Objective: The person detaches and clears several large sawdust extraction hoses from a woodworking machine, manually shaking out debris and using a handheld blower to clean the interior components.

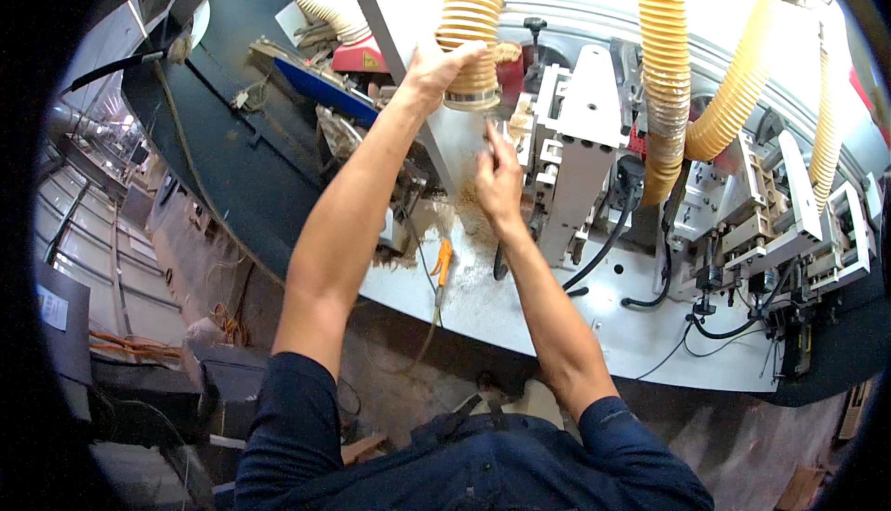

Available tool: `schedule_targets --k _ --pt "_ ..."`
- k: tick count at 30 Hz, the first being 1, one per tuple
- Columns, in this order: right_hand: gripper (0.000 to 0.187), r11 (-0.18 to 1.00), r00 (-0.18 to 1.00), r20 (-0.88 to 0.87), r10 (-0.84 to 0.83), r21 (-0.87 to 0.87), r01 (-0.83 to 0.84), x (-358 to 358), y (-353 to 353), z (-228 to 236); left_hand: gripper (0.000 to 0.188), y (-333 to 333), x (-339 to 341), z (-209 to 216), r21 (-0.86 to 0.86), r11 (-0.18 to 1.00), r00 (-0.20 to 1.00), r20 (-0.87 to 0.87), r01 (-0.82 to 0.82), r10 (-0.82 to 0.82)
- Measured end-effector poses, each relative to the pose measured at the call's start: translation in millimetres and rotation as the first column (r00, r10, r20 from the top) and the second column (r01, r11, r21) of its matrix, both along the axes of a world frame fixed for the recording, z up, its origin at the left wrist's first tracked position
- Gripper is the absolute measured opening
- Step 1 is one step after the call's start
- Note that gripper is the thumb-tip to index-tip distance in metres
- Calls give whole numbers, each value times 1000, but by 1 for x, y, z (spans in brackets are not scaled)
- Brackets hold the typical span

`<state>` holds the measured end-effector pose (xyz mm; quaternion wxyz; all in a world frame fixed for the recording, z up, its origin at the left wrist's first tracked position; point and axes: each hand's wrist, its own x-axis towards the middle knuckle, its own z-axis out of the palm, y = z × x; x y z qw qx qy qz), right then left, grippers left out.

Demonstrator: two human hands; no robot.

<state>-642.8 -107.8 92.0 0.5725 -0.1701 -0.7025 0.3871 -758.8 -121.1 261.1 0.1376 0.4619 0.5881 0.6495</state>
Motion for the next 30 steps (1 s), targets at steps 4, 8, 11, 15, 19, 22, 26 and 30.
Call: schedule_targets --k 4,8,11,15,19,22,26,30 --pt "23 410 654 -637 409 -511 -755 -4 5 45 37 -8 9 1 85 987 967 207 134 -149" --pt "24 651 708 -563 427 -352 -673 -19 16 66 41 0 6 -4 -59 982 966 198 179 -164" --pt "30 742 775 -443 450 -298 -601 -32 23 68 40 -2 16 1 -56 989 975 181 140 -127" --pt "32 869 930 -262 257 -358 -341 -45 47 47 46 4 15 -6 -186 976 958 281 115 -59" --pt "29 786 765 -547 340 -281 -550 -26 67 73 65 30 44 7 -133 979 941 281 -156 188" --pt "21 787 831 -387 399 -320 -527 -23 51 50 64 11 34 21 -84 964 921 283 -253 267" --pt "37 703 863 -86 498 -541 -461 0 7 33 69 -8 34 12 -89 933 920 156 -349 359" --pt "55 562 827 -81 557 -696 -446 22 31 4 92 -5 43 41 70 990 990 82 -123 117"
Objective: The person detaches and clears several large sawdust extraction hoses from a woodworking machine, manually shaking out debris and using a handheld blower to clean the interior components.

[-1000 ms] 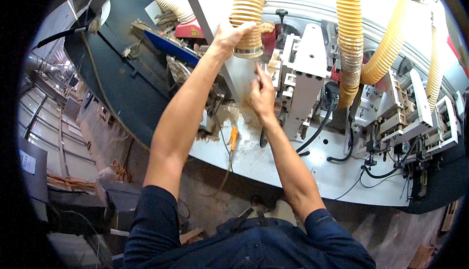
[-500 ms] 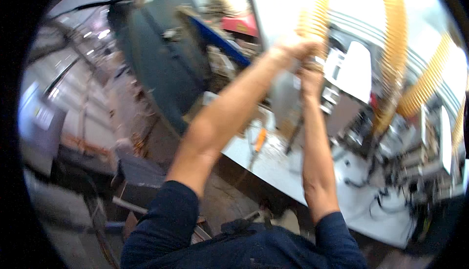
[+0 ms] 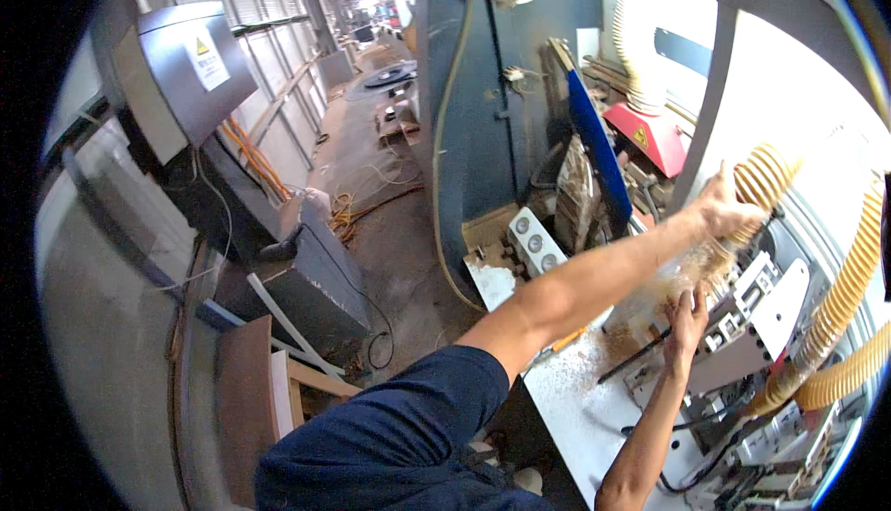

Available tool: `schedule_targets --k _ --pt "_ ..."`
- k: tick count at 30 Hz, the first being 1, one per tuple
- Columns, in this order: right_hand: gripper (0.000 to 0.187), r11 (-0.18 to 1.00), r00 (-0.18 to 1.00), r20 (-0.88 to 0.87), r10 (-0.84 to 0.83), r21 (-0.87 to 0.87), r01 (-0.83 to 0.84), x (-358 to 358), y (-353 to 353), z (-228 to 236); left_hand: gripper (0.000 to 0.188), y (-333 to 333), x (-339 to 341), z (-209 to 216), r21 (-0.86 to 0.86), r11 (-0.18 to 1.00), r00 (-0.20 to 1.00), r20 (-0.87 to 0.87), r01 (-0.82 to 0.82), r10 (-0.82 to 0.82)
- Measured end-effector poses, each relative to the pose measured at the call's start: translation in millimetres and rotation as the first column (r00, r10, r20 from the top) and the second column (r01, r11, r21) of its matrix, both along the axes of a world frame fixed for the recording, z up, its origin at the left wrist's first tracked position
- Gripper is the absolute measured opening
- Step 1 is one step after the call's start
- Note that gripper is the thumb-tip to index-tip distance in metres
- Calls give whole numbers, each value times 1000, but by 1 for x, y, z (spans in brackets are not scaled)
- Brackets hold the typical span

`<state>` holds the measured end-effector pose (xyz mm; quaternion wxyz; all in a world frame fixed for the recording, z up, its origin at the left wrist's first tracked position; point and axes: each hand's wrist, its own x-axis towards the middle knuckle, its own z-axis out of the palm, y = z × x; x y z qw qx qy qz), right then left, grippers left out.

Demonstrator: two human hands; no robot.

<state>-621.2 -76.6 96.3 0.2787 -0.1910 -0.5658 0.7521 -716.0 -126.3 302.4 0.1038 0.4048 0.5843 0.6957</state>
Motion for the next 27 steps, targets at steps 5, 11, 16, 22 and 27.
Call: schedule_targets --k 5,11,16,22,27 --pt "58 952 989 -146 -28 298 70 20 1 24 51 1 -45 -20 -22 900 900 -31 435 -435" --pt "58 916 924 -336 -183 283 285 0 22 136 57 -9 -60 -29 -51 930 929 85 364 -360" --pt "30 970 920 -354 165 -110 -216 -55 71 168 61 -4 -38 -30 -151 936 947 22 320 -320" --pt "31 951 919 -358 167 -186 -245 -58 87 147 58 4 -74 1 -221 967 874 -486 -126 3" --pt "43 861 888 -420 186 -365 -353 -38 93 147 73 25 -39 -38 -425 905 903 -383 14 -194"
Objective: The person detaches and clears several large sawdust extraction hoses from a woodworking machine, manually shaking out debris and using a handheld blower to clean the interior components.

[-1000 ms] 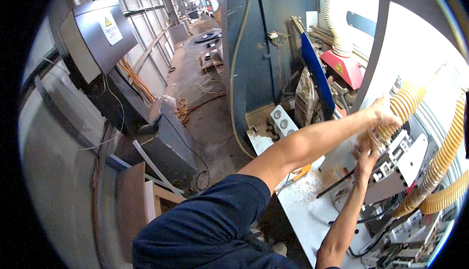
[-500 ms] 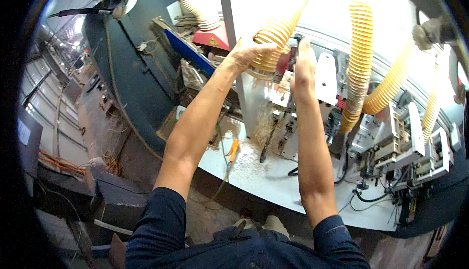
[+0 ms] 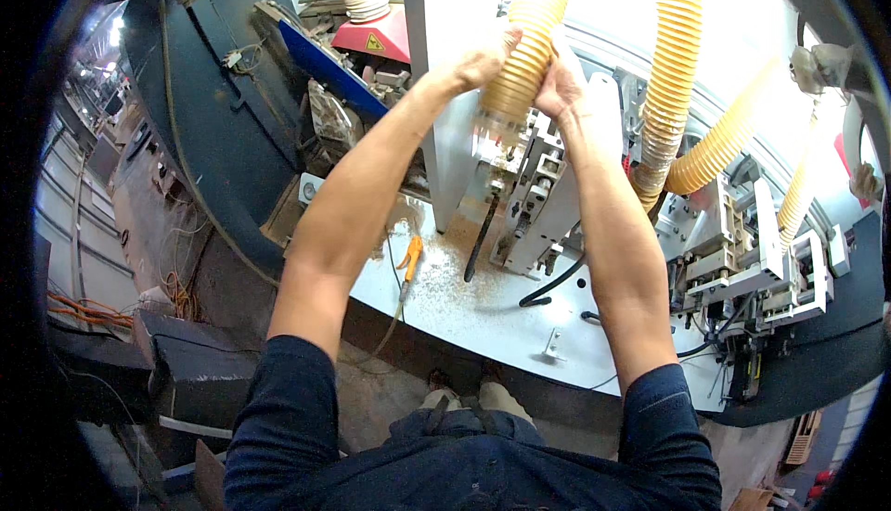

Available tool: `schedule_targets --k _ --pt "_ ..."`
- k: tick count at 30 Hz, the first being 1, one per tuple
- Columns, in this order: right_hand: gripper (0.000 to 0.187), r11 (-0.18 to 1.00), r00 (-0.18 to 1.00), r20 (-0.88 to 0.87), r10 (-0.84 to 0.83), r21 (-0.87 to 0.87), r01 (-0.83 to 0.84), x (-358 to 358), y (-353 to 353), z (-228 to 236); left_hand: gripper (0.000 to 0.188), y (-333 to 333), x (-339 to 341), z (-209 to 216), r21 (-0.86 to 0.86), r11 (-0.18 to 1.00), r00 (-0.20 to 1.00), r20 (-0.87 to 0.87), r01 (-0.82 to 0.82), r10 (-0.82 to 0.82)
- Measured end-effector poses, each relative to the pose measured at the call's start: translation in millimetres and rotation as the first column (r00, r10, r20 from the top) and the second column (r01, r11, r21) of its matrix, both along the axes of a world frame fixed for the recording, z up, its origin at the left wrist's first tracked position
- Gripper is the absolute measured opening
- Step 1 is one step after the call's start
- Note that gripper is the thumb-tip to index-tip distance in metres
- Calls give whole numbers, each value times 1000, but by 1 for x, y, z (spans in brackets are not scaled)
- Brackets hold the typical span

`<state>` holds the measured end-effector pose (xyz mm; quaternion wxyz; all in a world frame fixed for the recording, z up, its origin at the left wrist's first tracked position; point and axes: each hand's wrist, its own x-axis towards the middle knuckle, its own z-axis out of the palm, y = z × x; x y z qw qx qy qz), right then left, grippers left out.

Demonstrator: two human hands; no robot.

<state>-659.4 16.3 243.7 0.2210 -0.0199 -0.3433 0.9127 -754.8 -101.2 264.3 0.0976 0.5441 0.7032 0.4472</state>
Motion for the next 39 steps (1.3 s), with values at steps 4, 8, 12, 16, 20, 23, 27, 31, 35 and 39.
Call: schedule_targets --k 4,8,12,16,20,23,27,31,35,39 --pt "49 942 995 55 -85 329 62 -6 4 15 71 2 -2 15 143 983 982 -132 -118 137" --pt "61 950 990 113 -81 309 43 0 -1 13 63 14 -26 -10 275 961 977 195 28 -84" --pt "58 915 995 80 -51 403 14 -10 6 13 63 -14 3 -3 108 986 915 371 126 -158" --pt "54 902 983 103 -152 422 95 -21 12 -4 48 -58 11 -29 327 934 833 469 145 -293" --pt "53 817 948 222 -226 573 60 -13 6 3 38 -128 31 -111 135 989 735 677 -64 -45" --pt "62 878 942 220 -254 461 129 -27 18 -2 35 -122 61 -131 278 945 723 687 -169 -73" --pt "64 924 942 309 -132 382 5 -42 -2 6 42 -95 66 -120 379 907 866 499 -184 -32" --pt "61 908 939 304 -160 419 18 -37 -8 15 43 -77 60 -97 408 871 780 625 -274 -48" --pt "58 919 924 379 -55 381 -101 -25 23 28 40 -83 72 -81 494 806 796 603 -327 -46" --pt "55 836 835 233 499 127 -534 -16 29 46 39 -87 82 -73 564 755 869 495 -335 15"
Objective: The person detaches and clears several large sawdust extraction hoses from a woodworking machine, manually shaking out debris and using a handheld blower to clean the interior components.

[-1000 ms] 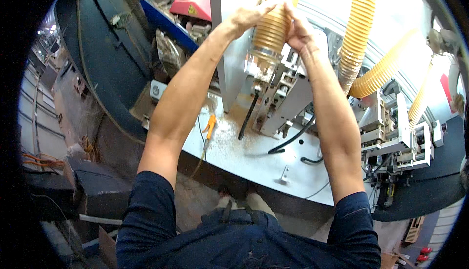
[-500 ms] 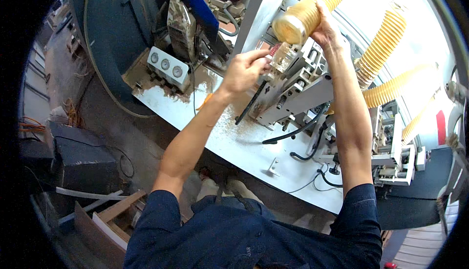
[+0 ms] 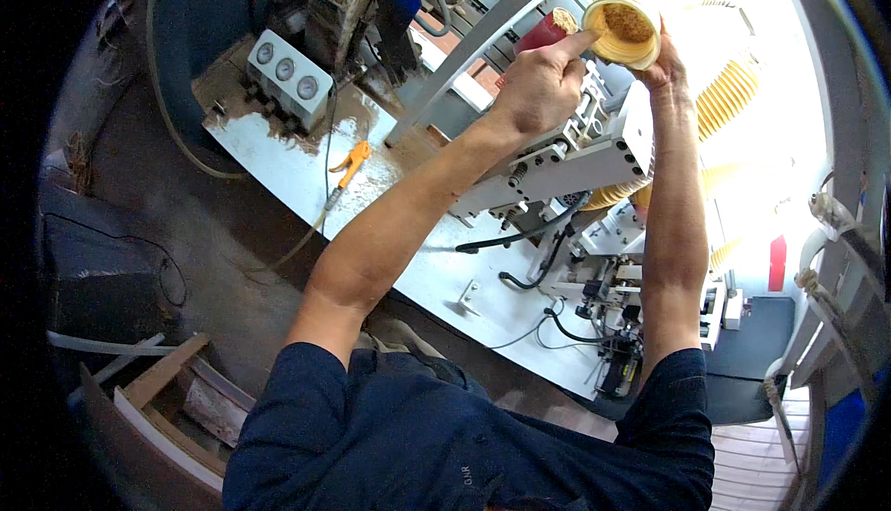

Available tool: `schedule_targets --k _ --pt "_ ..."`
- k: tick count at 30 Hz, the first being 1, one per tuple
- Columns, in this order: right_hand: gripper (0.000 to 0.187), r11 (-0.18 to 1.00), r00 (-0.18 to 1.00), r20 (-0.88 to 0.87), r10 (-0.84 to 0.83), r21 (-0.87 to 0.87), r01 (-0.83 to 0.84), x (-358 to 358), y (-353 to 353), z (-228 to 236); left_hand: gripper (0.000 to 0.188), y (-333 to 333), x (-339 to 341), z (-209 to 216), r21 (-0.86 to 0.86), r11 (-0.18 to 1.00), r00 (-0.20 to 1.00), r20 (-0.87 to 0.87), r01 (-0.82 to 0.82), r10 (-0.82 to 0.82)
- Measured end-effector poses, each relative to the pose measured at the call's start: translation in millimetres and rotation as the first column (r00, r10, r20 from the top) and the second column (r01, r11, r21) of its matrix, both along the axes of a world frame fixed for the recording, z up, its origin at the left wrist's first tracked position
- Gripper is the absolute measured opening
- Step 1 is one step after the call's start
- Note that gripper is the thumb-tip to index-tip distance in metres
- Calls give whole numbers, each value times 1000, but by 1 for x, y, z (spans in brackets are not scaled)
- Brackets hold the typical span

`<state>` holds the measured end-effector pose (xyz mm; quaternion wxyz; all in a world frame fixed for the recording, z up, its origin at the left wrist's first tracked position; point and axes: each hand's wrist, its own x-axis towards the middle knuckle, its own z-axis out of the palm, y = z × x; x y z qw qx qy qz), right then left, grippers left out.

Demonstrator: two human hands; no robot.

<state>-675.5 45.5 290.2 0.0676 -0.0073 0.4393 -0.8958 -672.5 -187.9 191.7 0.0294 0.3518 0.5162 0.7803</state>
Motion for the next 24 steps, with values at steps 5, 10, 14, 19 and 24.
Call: schedule_targets --k 5,10,14,19,24 --pt "53 990 991 17 -135 52 134 8 -14 25 35 -19 8 14 58 979 967 -151 -197 204" --pt "37 644 840 -202 -504 560 521 -3 -11 6 27 -32 -9 -7 -21 965 962 -84 -262 259" --pt "35 790 878 -275 -392 389 474 -4 21 -6 28 -57 -10 -47 -178 949 963 -118 -261 242" --pt "83 802 865 -131 -484 328 499 -43 13 -15 26 -83 -6 -109 -355 915 979 -12 -194 203" --pt "86 695 846 -139 -514 510 506 -55 41 -1 27 -103 3 -86 -487 862 979 61 -140 194"
